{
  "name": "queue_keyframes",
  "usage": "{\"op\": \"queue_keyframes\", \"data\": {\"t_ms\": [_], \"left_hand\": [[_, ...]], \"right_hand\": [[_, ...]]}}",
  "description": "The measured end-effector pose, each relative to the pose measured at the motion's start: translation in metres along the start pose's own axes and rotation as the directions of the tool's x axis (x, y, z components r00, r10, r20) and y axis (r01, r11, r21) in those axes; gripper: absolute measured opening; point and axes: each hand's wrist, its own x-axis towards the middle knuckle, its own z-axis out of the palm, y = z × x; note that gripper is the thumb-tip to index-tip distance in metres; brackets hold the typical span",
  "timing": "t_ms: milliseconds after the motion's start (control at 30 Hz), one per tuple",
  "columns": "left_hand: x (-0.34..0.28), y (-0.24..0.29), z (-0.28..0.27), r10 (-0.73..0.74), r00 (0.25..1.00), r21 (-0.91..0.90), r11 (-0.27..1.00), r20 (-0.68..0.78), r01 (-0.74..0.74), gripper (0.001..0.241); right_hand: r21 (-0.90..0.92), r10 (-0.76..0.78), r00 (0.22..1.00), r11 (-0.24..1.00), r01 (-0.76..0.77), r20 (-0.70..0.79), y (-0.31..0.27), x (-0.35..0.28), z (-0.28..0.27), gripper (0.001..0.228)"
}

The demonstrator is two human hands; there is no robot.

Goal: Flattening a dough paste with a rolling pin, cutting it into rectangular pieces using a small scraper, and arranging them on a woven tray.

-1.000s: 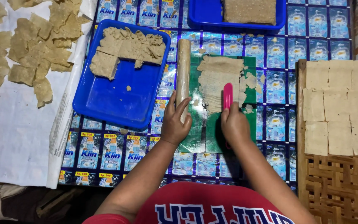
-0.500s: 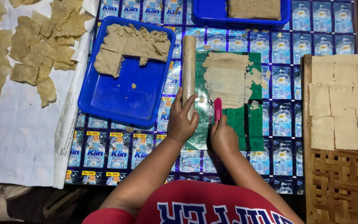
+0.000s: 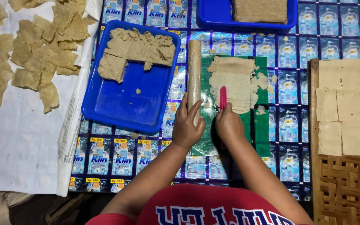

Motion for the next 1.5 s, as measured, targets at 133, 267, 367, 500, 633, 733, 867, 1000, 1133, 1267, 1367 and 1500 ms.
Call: {"op": "queue_keyframes", "data": {"t_ms": [133,267,367,500,633,733,867,1000,1133,1267,1367,1500], "left_hand": [[0.000,-0.002,0.001,0.013,1.000,0.009,1.000,-0.012,-0.013,0.057],[0.003,0.002,-0.002,0.010,1.000,0.008,1.000,-0.012,-0.009,0.056],[0.004,0.004,-0.003,0.003,1.000,0.006,1.000,-0.010,-0.003,0.056],[0.002,0.003,-0.002,-0.012,1.000,-0.012,1.000,0.010,0.012,0.055],[0.001,0.001,0.000,-0.014,1.000,-0.003,1.000,0.006,0.014,0.056],[0.001,0.008,-0.002,-0.025,0.999,0.006,1.000,0.022,0.024,0.055],[0.003,0.017,-0.007,-0.083,0.994,0.057,0.995,0.075,0.079,0.057],[0.004,0.020,-0.006,-0.086,0.995,0.051,0.995,0.060,0.083,0.057],[0.002,0.021,-0.005,-0.069,0.997,0.044,0.997,0.037,0.067,0.057],[0.000,0.011,0.002,-0.033,0.999,0.043,0.999,0.004,0.032,0.058],[-0.002,0.004,0.007,0.002,0.999,0.034,0.999,-0.037,-0.001,0.059],[-0.003,0.003,0.009,0.000,0.999,0.033,0.999,-0.047,0.001,0.059]], "right_hand": [[0.004,0.011,1.000,1.000,-0.011,0.004,-0.008,0.023,-0.004,0.030],[0.003,-0.007,1.000,1.000,0.007,-0.016,-0.015,0.053,-0.008,0.031],[-0.008,-0.020,1.000,1.000,0.020,-0.022,-0.019,0.068,-0.014,0.031],[-0.048,-0.050,0.999,0.998,0.051,0.006,-0.017,0.047,-0.055,0.031],[-0.136,-0.095,0.992,0.987,0.083,-0.084,0.069,0.051,-0.091,0.027],[-0.431,-0.275,0.909,0.894,0.121,-0.313,0.135,0.057,-0.110,0.017],[-0.585,-0.355,0.893,0.799,0.135,-0.278,0.156,0.044,-0.133,0.017],[-0.615,-0.458,0.858,0.753,0.235,-0.233,0.165,0.045,-0.140,0.009],[-0.641,-0.543,0.803,0.712,0.285,-0.245,0.161,0.045,-0.132,0.008],[-0.607,-0.523,0.824,0.733,0.307,-0.215,0.163,0.054,-0.123,0.007],[-0.595,-0.500,0.846,0.742,0.308,-0.186,0.162,0.059,-0.117,0.008],[-0.589,-0.550,0.813,0.727,0.352,-0.193,0.155,0.063,-0.106,0.007]]}}
